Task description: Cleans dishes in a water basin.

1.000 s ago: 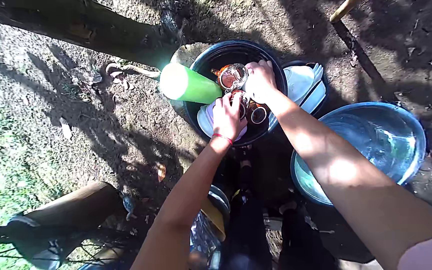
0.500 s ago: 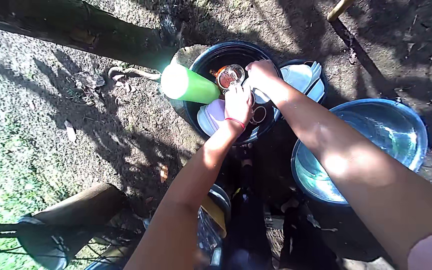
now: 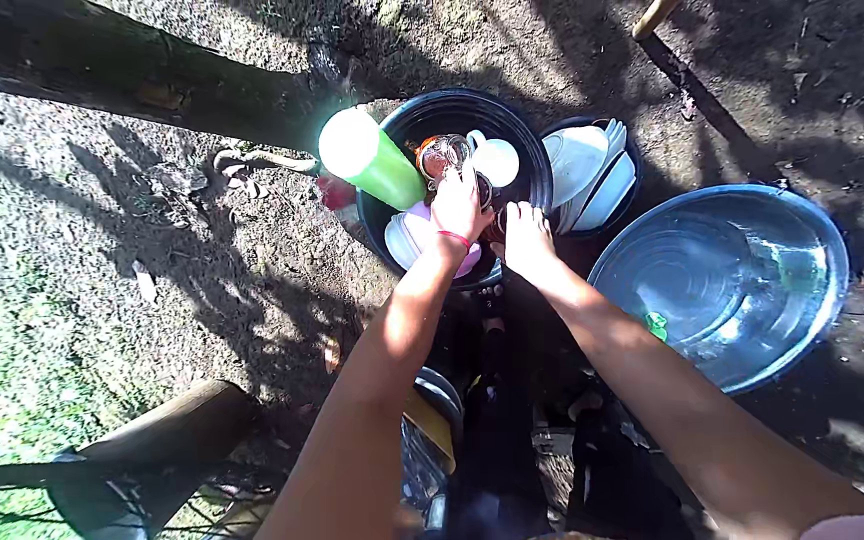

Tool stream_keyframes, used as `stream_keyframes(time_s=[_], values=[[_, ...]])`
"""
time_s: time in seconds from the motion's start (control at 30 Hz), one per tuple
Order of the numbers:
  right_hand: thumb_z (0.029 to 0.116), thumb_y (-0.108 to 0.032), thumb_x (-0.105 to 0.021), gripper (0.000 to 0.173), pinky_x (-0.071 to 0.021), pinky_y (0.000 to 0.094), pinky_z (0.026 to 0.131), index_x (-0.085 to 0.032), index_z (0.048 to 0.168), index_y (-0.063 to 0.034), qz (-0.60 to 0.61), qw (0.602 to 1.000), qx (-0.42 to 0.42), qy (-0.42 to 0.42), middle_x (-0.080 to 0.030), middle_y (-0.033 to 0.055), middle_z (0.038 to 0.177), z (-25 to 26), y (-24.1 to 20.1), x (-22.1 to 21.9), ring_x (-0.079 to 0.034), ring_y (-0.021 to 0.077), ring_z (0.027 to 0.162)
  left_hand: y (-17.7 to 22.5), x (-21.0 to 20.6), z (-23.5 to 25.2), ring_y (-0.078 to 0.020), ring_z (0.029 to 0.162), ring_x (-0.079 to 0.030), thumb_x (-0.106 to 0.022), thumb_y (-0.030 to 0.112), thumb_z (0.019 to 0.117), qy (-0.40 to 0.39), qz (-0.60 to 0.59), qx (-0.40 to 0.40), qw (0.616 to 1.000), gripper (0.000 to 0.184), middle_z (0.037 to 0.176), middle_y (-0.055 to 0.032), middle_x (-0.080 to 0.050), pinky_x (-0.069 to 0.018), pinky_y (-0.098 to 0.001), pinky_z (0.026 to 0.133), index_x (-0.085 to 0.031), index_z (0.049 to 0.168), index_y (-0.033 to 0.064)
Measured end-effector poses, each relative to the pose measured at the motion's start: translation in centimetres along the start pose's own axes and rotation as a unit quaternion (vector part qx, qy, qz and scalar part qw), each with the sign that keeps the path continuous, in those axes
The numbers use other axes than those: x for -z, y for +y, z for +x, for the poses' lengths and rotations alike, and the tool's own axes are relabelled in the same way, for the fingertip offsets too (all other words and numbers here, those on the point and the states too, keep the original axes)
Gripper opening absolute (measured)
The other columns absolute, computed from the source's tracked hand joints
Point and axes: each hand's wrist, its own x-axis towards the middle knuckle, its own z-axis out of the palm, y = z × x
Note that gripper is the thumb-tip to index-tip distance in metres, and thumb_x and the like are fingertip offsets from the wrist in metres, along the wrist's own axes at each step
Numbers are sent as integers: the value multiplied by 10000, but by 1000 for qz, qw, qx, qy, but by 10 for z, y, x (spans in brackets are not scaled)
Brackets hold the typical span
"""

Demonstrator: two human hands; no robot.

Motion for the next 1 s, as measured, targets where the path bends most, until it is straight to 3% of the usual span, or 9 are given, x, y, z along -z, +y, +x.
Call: stream_keyframes(time_s=[0.1,0.13,0.23,0.4,0.5,0.6,0.7,0.83,1.0], values=[[900,-322,-781,965,-257,569,1199,-226,1599,43,-70,997,18,-3,-201,287,1659,17,7,-24,-230,450,1528,1,-4,0,-454,1304,-526,-804,371,863,2,-2,19,1000,941,1482,-290,-463,-495,-551,1004,-313,1580,10],[904,-305,-774,952,-273,565,1186,-223,1607,24,-85,996,34,5,-210,292,1655,25,10,-27,-250,452,1521,1,-4,0,-456,1303,-527,-804,361,863,2,-4,18,1000,939,1487,-291,-461,-490,-555,1009,-311,1580,7],[860,-244,-828,868,-373,589,1114,-372,1564,-22,-75,993,93,24,-387,318,1538,38,18,-21,-434,498,1380,1,0,-1,-449,1302,-529,-800,358,871,-10,6,22,1000,933,1489,-282,-457,-487,-540,1021,-306,1579,3],[793,-240,-886,869,-381,562,1130,-447,1509,-15,-79,993,89,4,-384,313,1523,40,15,-10,-420,492,1384,1,1,0,-442,1291,-537,-804,358,861,-8,20,16,1000,933,1473,-276,-471,-488,-542,1022,-318,1577,8],[781,-141,-878,939,-363,598,1111,-375,1572,-80,-113,986,111,-42,-343,323,1560,42,16,-9,-404,523,1378,-12,0,2,-455,1308,-532,-807,327,861,-16,34,-47,998,914,1504,-299,-447,-467,-550,1048,-330,1565,-6],[824,-122,-831,857,-378,596,1095,-396,1562,-114,-162,973,161,-41,-450,332,1472,42,20,-8,-507,520,1279,-27,1,10,-473,1346,-496,-825,264,848,-37,56,-149,987,902,1526,-315,-410,-442,-549,1090,-340,1553,-22],[798,-270,-852,883,-363,593,1080,-422,1546,-83,-167,973,160,-28,-454,325,1473,33,18,-10,-518,505,1250,-31,-1,11,-482,1362,-466,-833,232,829,-42,80,-195,977,893,1519,-297,-420,-450,-548,1079,-365,1554,4],[843,-341,-836,748,-334,629,1082,-542,1406,55,-165,981,94,-27,-397,274,1535,12,0,-7,-436,478,1350,-16,-2,5,-473,1338,-498,-799,309,870,-35,60,-81,994,884,1477,-300,-467,-480,-559,1034,-337,1560,9],[817,-298,-862,959,-315,592,1139,-343,1536,67,-135,989,63,-10,-364,319,1546,22,1,-24,-421,494,1375,-3,-13,7,-463,1321,-521,-775,322,885,-17,53,-11,998,893,1461,-302,-478,-486,-554,1029,-300,1570,0]])
